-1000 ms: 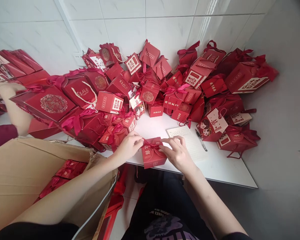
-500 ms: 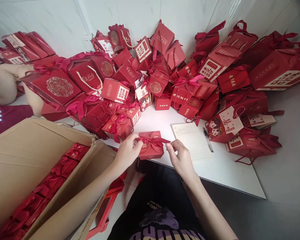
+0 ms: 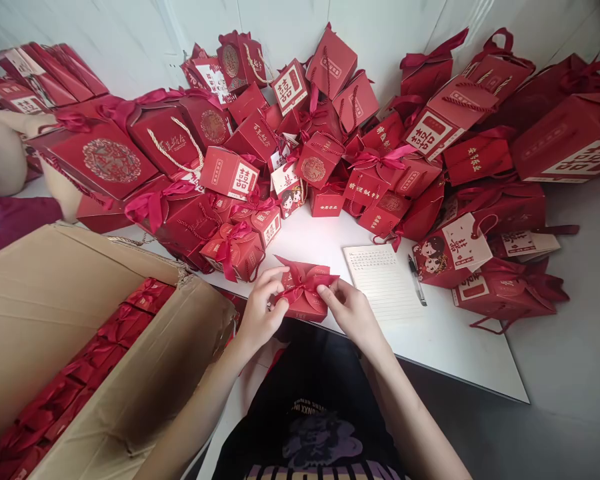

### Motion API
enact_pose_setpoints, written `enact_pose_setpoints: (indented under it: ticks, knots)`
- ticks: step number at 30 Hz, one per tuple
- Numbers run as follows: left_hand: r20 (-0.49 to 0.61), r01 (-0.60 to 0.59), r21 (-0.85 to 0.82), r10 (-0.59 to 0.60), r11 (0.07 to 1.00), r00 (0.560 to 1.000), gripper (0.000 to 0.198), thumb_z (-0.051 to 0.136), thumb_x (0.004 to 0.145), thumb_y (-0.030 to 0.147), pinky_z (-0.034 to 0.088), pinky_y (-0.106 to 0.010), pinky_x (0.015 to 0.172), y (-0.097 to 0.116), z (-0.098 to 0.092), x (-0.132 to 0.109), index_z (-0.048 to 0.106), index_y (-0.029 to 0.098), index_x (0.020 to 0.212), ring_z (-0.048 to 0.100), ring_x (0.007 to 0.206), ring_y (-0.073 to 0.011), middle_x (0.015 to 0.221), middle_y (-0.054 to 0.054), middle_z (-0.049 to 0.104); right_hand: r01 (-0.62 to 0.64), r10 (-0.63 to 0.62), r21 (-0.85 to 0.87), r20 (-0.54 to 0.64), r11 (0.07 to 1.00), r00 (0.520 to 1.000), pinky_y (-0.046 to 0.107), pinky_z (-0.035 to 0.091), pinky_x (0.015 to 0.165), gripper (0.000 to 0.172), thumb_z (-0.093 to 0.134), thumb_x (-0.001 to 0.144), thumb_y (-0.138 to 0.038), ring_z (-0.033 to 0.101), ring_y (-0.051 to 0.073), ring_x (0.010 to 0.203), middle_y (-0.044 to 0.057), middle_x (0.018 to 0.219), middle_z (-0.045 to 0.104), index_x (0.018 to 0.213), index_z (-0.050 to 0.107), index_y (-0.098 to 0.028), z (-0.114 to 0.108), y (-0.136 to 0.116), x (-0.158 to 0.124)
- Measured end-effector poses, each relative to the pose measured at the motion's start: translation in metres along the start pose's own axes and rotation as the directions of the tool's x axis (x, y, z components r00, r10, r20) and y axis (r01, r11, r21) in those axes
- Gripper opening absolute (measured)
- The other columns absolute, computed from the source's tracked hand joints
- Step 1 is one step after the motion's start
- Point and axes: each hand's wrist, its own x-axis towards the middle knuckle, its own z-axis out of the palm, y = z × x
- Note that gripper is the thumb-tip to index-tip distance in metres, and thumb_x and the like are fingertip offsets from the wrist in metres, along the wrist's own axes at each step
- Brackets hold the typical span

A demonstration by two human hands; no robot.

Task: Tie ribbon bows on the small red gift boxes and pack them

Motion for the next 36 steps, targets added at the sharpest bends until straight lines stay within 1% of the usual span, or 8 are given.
enact_pose_setpoints:
  ticks: [5,8,10,14,18,21,28,36]
  knots:
    - [0.008,-0.028,-0.113,0.030,0.993,1.000,0.016,0.043,0.074,0.022,0.043,-0.029,0.065,-0.011,-0.002,-0.001,0.038,0.019,0.059,0.053,0.088,-0.0199,0.111,-0.007,0.053,-0.016,0.006,0.265,0.040,0.964,0.999,0.024,0.032,0.051,0.040,0.058,0.074,-0.056,0.039,0.010,0.052,-0.004,0.054,0.044,0.062,0.046,-0.019,0.006,0.008,0.002]
    - [-0.047,-0.021,-0.121,0.015,0.992,0.999,0.011,0.043,0.072,0.024,0.040,-0.028,0.060,-0.015,-0.002,-0.005,0.039,0.019,0.062,0.049,0.078,-0.0177,0.088,-0.005,0.048,-0.087,0.040,0.412,0.120,0.907,0.992,0.023,0.032,0.052,0.042,0.062,0.071,-0.056,0.039,0.009,0.052,-0.004,0.054,0.044,0.059,0.046,-0.019,0.005,0.006,0.004]
    - [-0.006,0.001,-0.112,-0.002,0.994,1.000,0.010,0.042,0.073,0.025,0.038,-0.027,0.058,-0.014,-0.004,-0.005,0.041,0.020,0.064,0.046,0.072,-0.0162,0.078,-0.003,0.042,-0.130,0.069,0.449,0.149,0.884,0.986,0.023,0.032,0.052,0.044,0.062,0.071,-0.057,0.038,0.009,0.051,-0.004,0.052,0.044,0.058,0.045,-0.019,0.004,0.004,0.005]
    - [0.096,0.043,-0.012,-0.041,0.999,0.994,0.020,0.041,0.080,0.032,0.038,-0.026,0.060,-0.004,-0.009,-0.001,0.041,0.020,0.064,0.043,0.066,-0.0144,0.070,0.000,0.042,-0.131,0.100,0.382,0.099,0.915,0.990,0.024,0.029,0.050,0.046,0.057,0.071,-0.062,0.037,0.010,0.051,-0.004,0.052,0.043,0.059,0.044,-0.019,0.005,0.001,0.002]
    - [0.066,0.094,0.096,-0.100,0.991,0.993,0.027,0.045,0.084,0.034,0.038,-0.025,0.064,-0.002,-0.009,0.001,0.038,0.020,0.062,0.044,0.064,-0.0122,0.066,0.002,0.043,-0.113,0.111,0.191,0.022,0.975,0.994,0.024,0.023,0.047,0.044,0.059,0.072,-0.058,0.029,0.009,0.048,-0.007,0.049,0.034,0.058,0.042,-0.020,0.007,0.002,-0.003]
    - [0.056,0.127,0.062,-0.131,0.990,0.990,0.029,0.046,0.084,0.033,0.039,-0.023,0.061,-0.007,-0.007,0.000,0.036,0.019,0.060,0.044,0.061,-0.0108,0.062,0.004,0.041,-0.104,0.091,0.209,0.072,0.972,0.993,0.024,0.023,0.049,0.041,0.060,0.073,-0.054,0.031,0.009,0.050,-0.006,0.052,0.037,0.060,0.044,-0.020,0.006,0.004,-0.004]
    - [0.277,0.302,-0.233,-0.234,0.924,0.932,0.033,0.047,0.084,0.038,0.035,-0.019,0.038,-0.020,-0.011,0.004,0.036,0.019,0.060,0.050,0.036,-0.0069,0.051,0.007,0.042,-0.153,0.057,0.491,0.204,0.857,0.977,0.023,0.028,0.052,0.041,0.066,0.069,-0.050,0.033,0.008,0.052,-0.006,0.054,0.041,0.057,0.043,-0.019,0.002,0.007,0.004]
    - [0.319,0.314,-0.210,-0.239,0.926,0.917,0.037,0.048,0.083,0.041,0.026,-0.016,0.031,-0.025,-0.015,0.012,0.033,0.019,0.057,0.054,0.032,-0.0093,0.045,0.008,0.041,-0.290,0.083,0.665,0.324,0.689,0.942,0.022,0.029,0.050,0.038,0.070,0.066,-0.045,0.032,0.007,0.049,-0.006,0.053,0.039,0.057,0.045,-0.018,0.003,0.019,0.009]
